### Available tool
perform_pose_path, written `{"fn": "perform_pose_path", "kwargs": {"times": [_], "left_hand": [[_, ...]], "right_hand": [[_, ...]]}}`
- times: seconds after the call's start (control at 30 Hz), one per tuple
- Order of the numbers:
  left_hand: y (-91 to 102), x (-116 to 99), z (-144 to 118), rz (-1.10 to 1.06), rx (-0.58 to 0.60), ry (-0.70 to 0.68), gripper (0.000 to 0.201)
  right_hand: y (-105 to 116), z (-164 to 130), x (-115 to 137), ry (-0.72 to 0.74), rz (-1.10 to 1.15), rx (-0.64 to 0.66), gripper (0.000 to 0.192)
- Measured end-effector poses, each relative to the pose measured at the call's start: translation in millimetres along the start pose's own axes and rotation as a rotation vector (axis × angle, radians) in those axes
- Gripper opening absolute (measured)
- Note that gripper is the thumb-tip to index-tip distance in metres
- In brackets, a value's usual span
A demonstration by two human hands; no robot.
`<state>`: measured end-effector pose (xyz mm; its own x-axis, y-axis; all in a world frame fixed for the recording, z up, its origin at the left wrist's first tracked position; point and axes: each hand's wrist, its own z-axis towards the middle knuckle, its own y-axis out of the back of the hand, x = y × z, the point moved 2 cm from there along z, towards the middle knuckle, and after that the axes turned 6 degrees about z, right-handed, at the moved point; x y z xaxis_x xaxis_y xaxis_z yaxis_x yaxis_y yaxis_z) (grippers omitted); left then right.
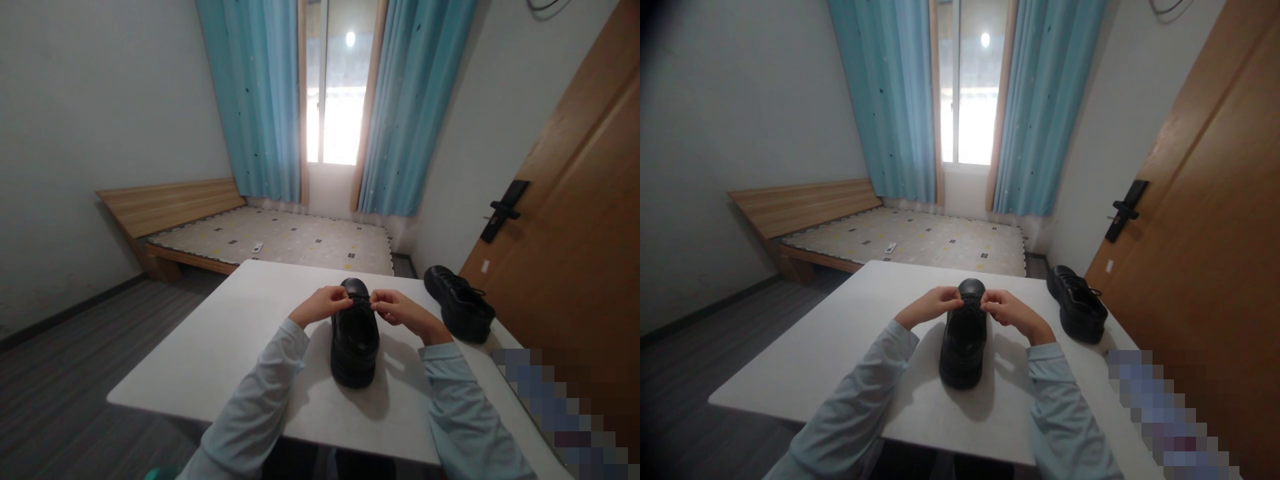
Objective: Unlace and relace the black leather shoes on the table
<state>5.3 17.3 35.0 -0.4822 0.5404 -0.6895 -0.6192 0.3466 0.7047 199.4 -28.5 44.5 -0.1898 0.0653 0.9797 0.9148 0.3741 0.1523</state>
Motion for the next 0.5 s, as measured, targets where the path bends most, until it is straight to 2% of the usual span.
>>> {"fn": "perform_pose_path", "kwargs": {"times": [0.1, 0.3, 0.4, 0.5], "left_hand": [[0.4, -2.4, -0.9, 0.015, -0.015, -0.042, 0.038], [-0.2, -3.4, -0.5, 0.041, -0.008, -0.075, 0.038], [0.0, -4.2, -0.2, 0.067, -0.008, -0.070, 0.039], [0.6, -3.3, 0.1, 0.071, -0.001, -0.082, 0.040]], "right_hand": [[-3.5, -1.6, 7.1, 0.059, -0.133, 0.000, 0.029], [-5.5, 2.6, 8.8, 0.169, -0.307, 0.012, 0.042], [-3.0, 2.2, 8.4, 0.157, -0.323, 0.000, 0.044], [-0.9, 0.4, 8.4, 0.109, -0.241, -0.012, 0.044]]}}
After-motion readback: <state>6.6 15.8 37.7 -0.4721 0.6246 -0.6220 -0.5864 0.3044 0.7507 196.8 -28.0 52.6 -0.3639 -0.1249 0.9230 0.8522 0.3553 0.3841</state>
